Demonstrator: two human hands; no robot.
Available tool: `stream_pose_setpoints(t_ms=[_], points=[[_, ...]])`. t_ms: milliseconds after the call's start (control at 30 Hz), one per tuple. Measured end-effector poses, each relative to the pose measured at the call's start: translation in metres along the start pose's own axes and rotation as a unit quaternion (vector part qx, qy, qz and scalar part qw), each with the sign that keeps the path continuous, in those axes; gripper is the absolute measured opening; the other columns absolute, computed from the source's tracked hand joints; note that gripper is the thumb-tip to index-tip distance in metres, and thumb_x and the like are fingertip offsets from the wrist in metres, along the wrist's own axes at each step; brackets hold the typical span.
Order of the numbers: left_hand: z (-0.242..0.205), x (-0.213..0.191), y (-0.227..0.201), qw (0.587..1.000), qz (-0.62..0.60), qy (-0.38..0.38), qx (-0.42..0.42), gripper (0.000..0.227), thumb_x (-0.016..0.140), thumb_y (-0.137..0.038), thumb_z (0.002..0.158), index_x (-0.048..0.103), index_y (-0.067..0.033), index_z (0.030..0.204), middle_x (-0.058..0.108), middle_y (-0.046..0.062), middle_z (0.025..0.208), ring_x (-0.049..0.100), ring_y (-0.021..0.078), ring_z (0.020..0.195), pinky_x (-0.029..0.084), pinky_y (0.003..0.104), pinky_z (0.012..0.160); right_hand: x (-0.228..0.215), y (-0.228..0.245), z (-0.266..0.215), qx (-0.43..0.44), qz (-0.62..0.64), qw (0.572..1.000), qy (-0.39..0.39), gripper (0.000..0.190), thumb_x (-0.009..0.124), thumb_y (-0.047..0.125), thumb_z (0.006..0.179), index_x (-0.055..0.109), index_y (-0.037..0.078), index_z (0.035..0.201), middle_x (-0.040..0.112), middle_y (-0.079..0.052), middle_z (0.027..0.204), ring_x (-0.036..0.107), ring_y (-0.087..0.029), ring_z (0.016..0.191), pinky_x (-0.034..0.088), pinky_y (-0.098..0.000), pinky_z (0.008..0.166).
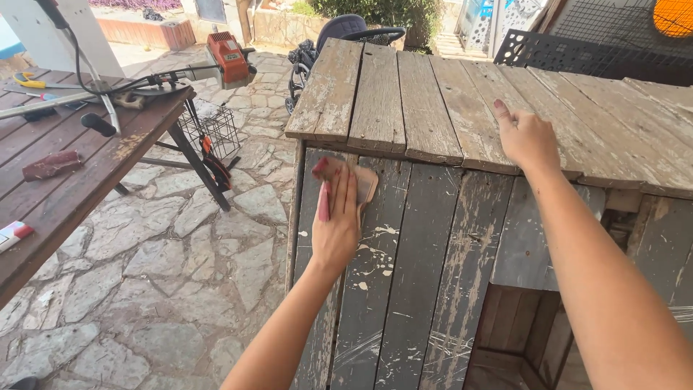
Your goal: Sanding the exterior wooden planks of a small structure using sandpaper and wiping it down with a rag.
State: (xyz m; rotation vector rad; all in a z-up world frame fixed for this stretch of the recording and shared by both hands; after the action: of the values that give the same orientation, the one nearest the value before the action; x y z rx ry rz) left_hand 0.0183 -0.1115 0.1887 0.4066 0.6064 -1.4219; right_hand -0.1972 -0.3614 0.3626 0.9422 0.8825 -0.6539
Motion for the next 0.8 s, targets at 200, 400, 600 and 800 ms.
stream_pose_setpoints(t_ms=[200, 400, 600, 800], points=[[-0.078, 0.0, -0.002, 0.999, 0.046, 0.001, -0.006, 0.06, 0.04, -0.003, 0.099, 0.031, 0.0062, 0.157, 0.035, 0.022, 0.164, 0.034, 0.0347, 0.153, 0.024, 0.044, 0.128, -0.005, -0.001, 0.0, -0.013, 0.012, 0.999, -0.035, 0.077, 0.026, 0.068, 0.113, 0.07, 0.006, 0.108, 0.036, 0.0, 0.046, 0.047, -0.022, 0.043, 0.051, -0.0512, 0.096], [-0.051, -0.013, 0.025, 0.99, 0.126, 0.035, 0.054, 0.06, 0.046, -0.015, 0.104, 0.031, 0.0092, 0.156, 0.034, 0.024, 0.163, 0.031, 0.0322, 0.155, 0.029, 0.044, 0.127, 0.0, -0.003, 0.003, -0.002, 0.0, 1.0, -0.015, 0.083, 0.024, 0.069, 0.109, 0.061, 0.003, 0.143, 0.037, -0.003, 0.046, 0.047, -0.024, 0.042, 0.049, -0.0437, 0.051], [-0.101, -0.009, 0.006, 0.997, 0.068, -0.006, -0.024, 0.062, 0.041, -0.001, 0.098, 0.03, 0.0062, 0.158, 0.033, 0.021, 0.166, 0.032, 0.0335, 0.155, 0.027, 0.045, 0.127, -0.004, 0.001, -0.002, -0.007, 0.019, 0.999, -0.046, 0.07, 0.031, 0.062, 0.116, 0.069, 0.003, 0.116, 0.043, -0.002, 0.048, 0.047, -0.022, 0.044, 0.053, -0.0443, 0.067], [-0.087, -0.003, 0.009, 0.989, 0.142, 0.048, 0.009, 0.063, 0.037, -0.003, 0.096, 0.029, 0.0097, 0.157, 0.03, 0.025, 0.166, 0.024, 0.0362, 0.156, 0.015, 0.045, 0.129, 0.0, -0.003, 0.001, -0.001, 0.004, 1.0, -0.025, 0.074, 0.029, 0.066, 0.114, 0.067, 0.004, 0.126, 0.036, 0.001, 0.047, 0.04, -0.018, 0.04, 0.047, -0.039, 0.052]])
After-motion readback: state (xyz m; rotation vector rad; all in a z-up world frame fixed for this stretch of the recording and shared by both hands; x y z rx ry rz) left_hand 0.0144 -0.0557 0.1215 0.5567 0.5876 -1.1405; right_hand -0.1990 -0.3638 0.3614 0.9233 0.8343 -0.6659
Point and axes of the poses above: each hand's wrist, its own z-axis towards the middle knuckle, its own x-axis out of the palm, y = z × x, the point moved 4 cm from there along z, towards the middle knuckle
